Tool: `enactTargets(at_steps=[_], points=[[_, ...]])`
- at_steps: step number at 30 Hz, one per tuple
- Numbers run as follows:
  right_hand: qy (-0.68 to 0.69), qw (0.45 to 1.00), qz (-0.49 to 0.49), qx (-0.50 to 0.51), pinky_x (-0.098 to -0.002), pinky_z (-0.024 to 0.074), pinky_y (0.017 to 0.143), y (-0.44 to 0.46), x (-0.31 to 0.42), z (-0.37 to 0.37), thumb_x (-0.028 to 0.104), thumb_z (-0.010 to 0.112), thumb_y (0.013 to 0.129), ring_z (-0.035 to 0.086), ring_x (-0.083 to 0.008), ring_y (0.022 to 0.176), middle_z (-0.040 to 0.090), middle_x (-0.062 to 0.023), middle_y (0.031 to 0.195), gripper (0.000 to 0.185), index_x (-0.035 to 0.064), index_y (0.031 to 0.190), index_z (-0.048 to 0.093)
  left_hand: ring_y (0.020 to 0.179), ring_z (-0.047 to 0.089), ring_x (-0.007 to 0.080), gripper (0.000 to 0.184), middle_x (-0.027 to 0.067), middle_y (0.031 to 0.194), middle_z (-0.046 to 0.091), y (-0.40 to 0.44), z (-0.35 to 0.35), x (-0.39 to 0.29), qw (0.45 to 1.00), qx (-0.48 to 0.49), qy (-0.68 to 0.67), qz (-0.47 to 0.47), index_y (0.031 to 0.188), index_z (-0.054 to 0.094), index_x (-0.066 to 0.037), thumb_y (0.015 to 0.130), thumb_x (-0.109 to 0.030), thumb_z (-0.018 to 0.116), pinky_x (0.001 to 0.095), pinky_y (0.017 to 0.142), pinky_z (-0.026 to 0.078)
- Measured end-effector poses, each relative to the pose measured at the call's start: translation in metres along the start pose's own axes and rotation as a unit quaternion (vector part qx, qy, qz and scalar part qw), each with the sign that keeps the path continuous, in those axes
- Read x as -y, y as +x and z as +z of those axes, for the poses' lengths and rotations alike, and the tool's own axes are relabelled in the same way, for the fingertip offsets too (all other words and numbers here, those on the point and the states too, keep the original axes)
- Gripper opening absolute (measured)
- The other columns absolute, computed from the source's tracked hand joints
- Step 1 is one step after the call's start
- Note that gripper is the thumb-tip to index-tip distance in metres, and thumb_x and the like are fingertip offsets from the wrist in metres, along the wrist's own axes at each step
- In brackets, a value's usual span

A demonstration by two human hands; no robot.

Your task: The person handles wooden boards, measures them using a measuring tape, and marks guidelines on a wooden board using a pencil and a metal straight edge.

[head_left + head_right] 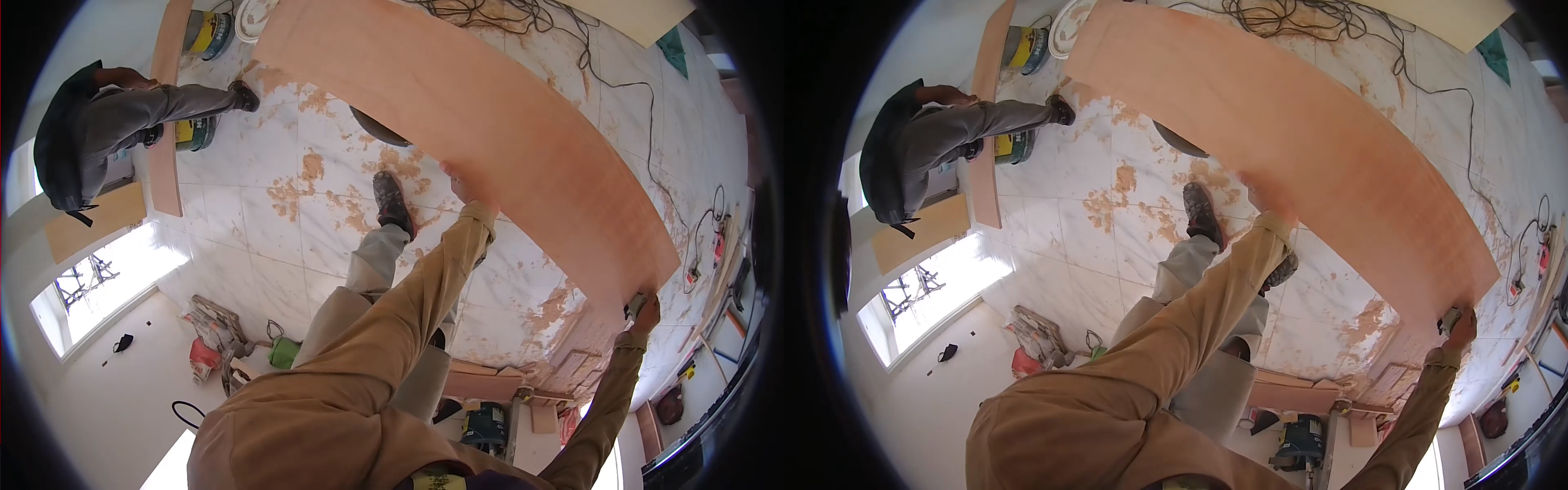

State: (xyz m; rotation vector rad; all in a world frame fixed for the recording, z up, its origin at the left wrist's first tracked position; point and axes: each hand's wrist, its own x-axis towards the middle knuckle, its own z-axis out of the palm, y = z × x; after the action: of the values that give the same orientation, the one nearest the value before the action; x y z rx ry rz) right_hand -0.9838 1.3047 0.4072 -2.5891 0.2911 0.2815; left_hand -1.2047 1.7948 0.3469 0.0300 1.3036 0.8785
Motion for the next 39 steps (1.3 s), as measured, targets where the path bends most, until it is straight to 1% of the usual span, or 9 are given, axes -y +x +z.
enactTargets(at_steps=[6,8,12,15,23,29,32,35,39], points=[[0.286,0.943,0.109,-0.132,-0.0322,0.0542,0.069,-0.049,0.036,-0.007,0.036,0.063,0.096,0.064,-0.0190,0.084,0.068,-0.0091,0.102,0.044,-0.0021,0.117,0.067,0.117,0.060,0.0327,0.076,0.0147,0.135,0.058,-0.042,0.039,0.006,0.994,-0.047,0.094,0.007,0.140,0.049,-0.003,0.101,-0.064,0.026,0.0450,0.094,0.054],[0.412,0.897,0.161,-0.012,-0.0324,0.0553,0.075,-0.080,0.014,0.000,0.038,0.055,0.100,0.063,-0.0207,0.095,0.065,-0.0099,0.109,0.044,-0.0002,0.120,0.064,0.118,0.060,0.0327,0.073,0.0153,0.137,0.057,-0.032,0.032,0.011,0.950,-0.057,0.304,0.035,0.141,0.048,-0.003,0.102,-0.062,0.028,0.0460,0.093,0.055],[0.483,0.829,0.250,0.129,-0.0281,0.0512,0.055,-0.193,0.037,0.027,0.039,0.059,0.099,0.061,-0.0142,0.068,0.065,-0.0037,0.079,0.034,0.0057,0.099,0.067,0.119,0.059,0.0317,0.062,0.0140,0.140,0.052,-0.011,0.002,0.047,0.966,0.010,0.253,0.055,0.147,0.032,-0.009,0.102,-0.052,0.038,0.0483,0.094,0.056],[0.503,0.799,0.309,0.113,-0.0283,0.0516,0.056,-0.254,0.030,0.070,0.037,0.060,0.098,0.062,-0.0152,0.067,0.065,-0.0053,0.079,0.033,0.0048,0.096,0.067,0.121,0.059,0.0287,0.058,0.0098,0.136,0.056,0.044,-0.043,0.071,0.971,0.217,0.054,-0.086,0.144,0.035,-0.016,0.100,-0.055,0.039,0.0479,0.098,0.055],[0.529,0.779,0.332,0.054,-0.0307,0.0530,0.060,-0.318,0.072,0.105,0.037,0.063,0.096,0.062,-0.0155,0.070,0.064,-0.0068,0.081,0.035,0.0022,0.092,0.066,0.133,0.049,0.0287,0.058,0.0135,0.146,0.046,-0.034,-0.028,0.088,0.936,0.124,0.267,-0.193,0.149,0.034,-0.013,0.101,-0.045,0.044,0.0516,0.107,0.040],[0.351,0.911,0.218,0.006,-0.0353,0.0517,0.070,-0.300,0.096,0.117,0.029,0.061,0.097,0.061,-0.0212,0.075,0.064,-0.0101,0.085,0.029,0.0005,0.095,0.066,0.119,0.054,0.0249,0.062,0.0068,0.135,0.050,-0.104,-0.113,0.016,0.679,0.350,0.555,-0.331,0.148,0.035,-0.014,0.098,-0.045,0.055,0.0469,0.096,0.041],[0.163,0.986,-0.015,-0.014,-0.0426,0.0486,0.077,-0.318,0.146,0.128,0.024,0.054,0.100,0.062,-0.0355,0.084,0.065,-0.0185,0.094,0.027,-0.0006,0.102,0.064,0.116,0.056,0.0232,0.065,0.0079,0.132,0.050,-0.149,-0.126,-0.024,0.700,0.379,0.494,-0.350,0.144,0.038,-0.012,0.095,-0.046,0.061,0.0490,0.092,0.045],[0.219,0.964,0.017,0.151,-0.0440,0.0491,0.081,-0.343,0.191,0.133,0.023,0.054,0.100,0.061,-0.0376,0.087,0.063,-0.0188,0.093,0.025,0.0020,0.106,0.065,0.109,0.060,0.0200,0.060,0.0054,0.123,0.058,-0.132,-0.130,-0.047,0.764,0.339,0.458,-0.301,0.140,0.043,-0.011,0.094,-0.043,0.062,0.0406,0.085,0.051],[0.038,0.973,-0.156,0.169,-0.0474,0.0475,0.085,-0.348,0.218,0.143,0.019,0.052,0.099,0.057,-0.0391,0.100,0.058,-0.0208,0.108,0.027,0.0059,0.121,0.061,0.091,0.064,0.0138,0.048,0.0037,0.105,0.064,-0.072,-0.112,-0.106,0.667,0.393,0.518,-0.364,0.130,0.053,-0.010,0.095,-0.041,0.060,0.0278,0.071,0.052]])
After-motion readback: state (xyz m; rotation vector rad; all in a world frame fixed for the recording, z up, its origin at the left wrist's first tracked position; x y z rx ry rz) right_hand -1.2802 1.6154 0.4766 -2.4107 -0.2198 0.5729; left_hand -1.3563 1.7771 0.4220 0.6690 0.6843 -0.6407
